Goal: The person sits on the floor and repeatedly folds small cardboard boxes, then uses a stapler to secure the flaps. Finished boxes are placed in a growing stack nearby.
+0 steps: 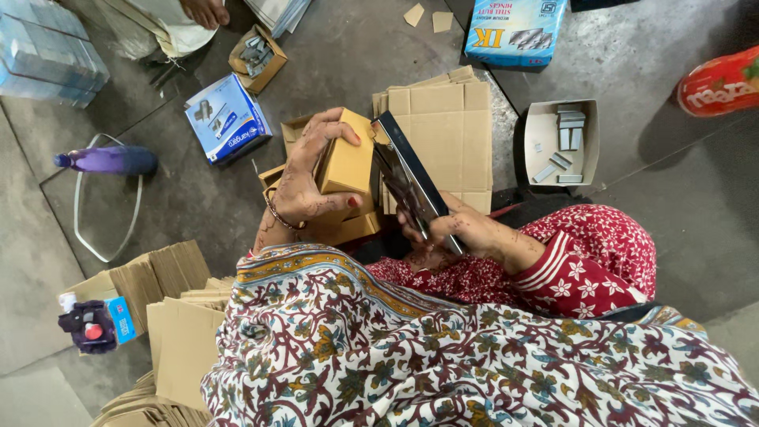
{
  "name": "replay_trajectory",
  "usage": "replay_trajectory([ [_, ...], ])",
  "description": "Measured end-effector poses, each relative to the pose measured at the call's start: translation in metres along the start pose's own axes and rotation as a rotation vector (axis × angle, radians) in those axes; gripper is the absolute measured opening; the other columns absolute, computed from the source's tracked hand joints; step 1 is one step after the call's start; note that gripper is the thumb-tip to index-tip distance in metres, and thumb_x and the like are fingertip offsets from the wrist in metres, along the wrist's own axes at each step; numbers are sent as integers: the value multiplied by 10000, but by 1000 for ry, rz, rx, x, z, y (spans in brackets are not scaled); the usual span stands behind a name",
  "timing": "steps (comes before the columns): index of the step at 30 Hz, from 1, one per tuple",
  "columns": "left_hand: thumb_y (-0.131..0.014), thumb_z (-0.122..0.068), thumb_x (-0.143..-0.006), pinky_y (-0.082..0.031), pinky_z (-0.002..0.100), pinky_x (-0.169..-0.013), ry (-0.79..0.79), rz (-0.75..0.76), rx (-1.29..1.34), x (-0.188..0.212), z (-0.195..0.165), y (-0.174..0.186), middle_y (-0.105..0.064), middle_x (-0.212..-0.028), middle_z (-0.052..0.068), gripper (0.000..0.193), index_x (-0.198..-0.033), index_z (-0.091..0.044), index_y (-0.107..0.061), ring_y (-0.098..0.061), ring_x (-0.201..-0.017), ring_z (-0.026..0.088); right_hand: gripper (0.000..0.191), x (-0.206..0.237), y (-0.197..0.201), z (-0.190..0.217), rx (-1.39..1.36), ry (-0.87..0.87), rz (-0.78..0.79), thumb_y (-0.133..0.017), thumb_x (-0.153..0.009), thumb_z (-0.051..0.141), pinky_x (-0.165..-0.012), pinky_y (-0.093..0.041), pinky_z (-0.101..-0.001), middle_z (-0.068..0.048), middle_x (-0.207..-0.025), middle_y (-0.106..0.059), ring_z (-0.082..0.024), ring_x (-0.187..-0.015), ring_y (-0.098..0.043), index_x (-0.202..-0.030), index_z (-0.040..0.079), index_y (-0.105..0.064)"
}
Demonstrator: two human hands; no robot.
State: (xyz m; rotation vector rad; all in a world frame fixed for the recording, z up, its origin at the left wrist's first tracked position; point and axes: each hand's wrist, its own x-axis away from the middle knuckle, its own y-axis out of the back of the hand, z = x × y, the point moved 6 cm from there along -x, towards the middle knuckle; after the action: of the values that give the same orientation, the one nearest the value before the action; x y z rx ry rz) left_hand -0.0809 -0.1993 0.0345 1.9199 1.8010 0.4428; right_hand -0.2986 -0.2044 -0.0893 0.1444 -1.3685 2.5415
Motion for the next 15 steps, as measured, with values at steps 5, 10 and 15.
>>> replay_trajectory([
  [5, -920, -522, -659, -373, 453, -1214, 3, 56, -3, 0, 2, 2, -541, -1459, 198, 789, -1267, -123, -614, -469, -1480, 381, 307, -2, 7, -32, -13, -78, -61, -682, -901, 44, -539, -437, -337, -131, -816, -547, -194, -613, -513, -1135, -94, -541],
  [10, -919, -522, -662, -365, 452, -1225, 5, 98, -62, 1, 12, 5, -550, -1451, 182, 785, -1268, -125, -616, -475, -1467, 362, 541, -4, -9, -10, 116, -29, -3, -658, -776, 72, -805, -546, -336, -87, -1080, -644, -184, -910, -633, -1295, -19, -536],
  [15, -913, -531, -666, -327, 447, -1255, 70, 102, -2, 4, 24, 5, -529, -1483, 171, 787, -1270, -127, -609, -444, -1500, 364, 800, -1, -38, 13, 292, -84, 289, -669, -648, 44, -955, -535, -347, -102, -1314, -619, -202, -1213, -607, -1422, 11, -470],
])
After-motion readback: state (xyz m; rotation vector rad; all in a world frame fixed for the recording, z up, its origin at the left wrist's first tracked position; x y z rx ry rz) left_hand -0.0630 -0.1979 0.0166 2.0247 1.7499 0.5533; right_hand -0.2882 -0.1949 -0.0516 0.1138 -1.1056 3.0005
